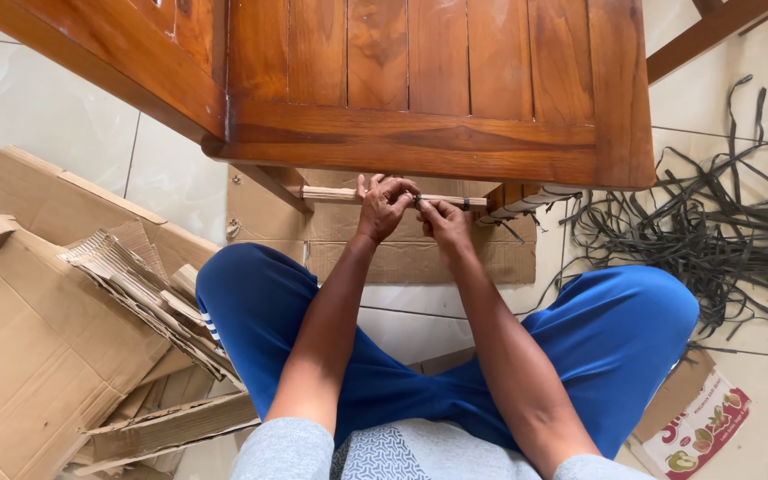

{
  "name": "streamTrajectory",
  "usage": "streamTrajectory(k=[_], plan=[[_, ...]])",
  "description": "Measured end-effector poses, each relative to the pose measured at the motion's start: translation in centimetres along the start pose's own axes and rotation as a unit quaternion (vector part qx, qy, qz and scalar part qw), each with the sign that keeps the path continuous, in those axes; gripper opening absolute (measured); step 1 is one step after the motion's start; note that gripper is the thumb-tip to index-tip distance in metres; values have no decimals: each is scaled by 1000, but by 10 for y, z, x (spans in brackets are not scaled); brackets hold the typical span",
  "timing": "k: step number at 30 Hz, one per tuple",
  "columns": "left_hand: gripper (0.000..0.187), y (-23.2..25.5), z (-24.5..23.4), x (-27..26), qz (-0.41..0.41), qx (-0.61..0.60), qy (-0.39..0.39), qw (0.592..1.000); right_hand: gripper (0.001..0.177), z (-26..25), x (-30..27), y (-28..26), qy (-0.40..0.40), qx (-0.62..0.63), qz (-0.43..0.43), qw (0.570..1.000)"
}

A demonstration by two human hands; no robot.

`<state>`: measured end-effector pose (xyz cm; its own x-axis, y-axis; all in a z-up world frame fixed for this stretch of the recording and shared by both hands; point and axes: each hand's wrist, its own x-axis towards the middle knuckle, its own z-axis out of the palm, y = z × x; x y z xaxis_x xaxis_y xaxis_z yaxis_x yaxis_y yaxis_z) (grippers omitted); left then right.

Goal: Wrapping wooden chair legs with protective cardboard and securing them with plastic ties.

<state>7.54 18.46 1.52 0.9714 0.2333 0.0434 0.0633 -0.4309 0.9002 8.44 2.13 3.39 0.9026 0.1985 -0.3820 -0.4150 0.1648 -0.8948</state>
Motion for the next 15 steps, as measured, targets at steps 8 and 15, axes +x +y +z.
streamTrajectory(k=[8, 15], plan=[[15, 12, -8, -3, 24, 7, -23, 999, 12, -10, 12, 7, -28, 91, 76, 993], [19, 8, -9, -3, 34, 4, -22, 999, 15, -3, 7, -2, -18, 92, 71, 993]])
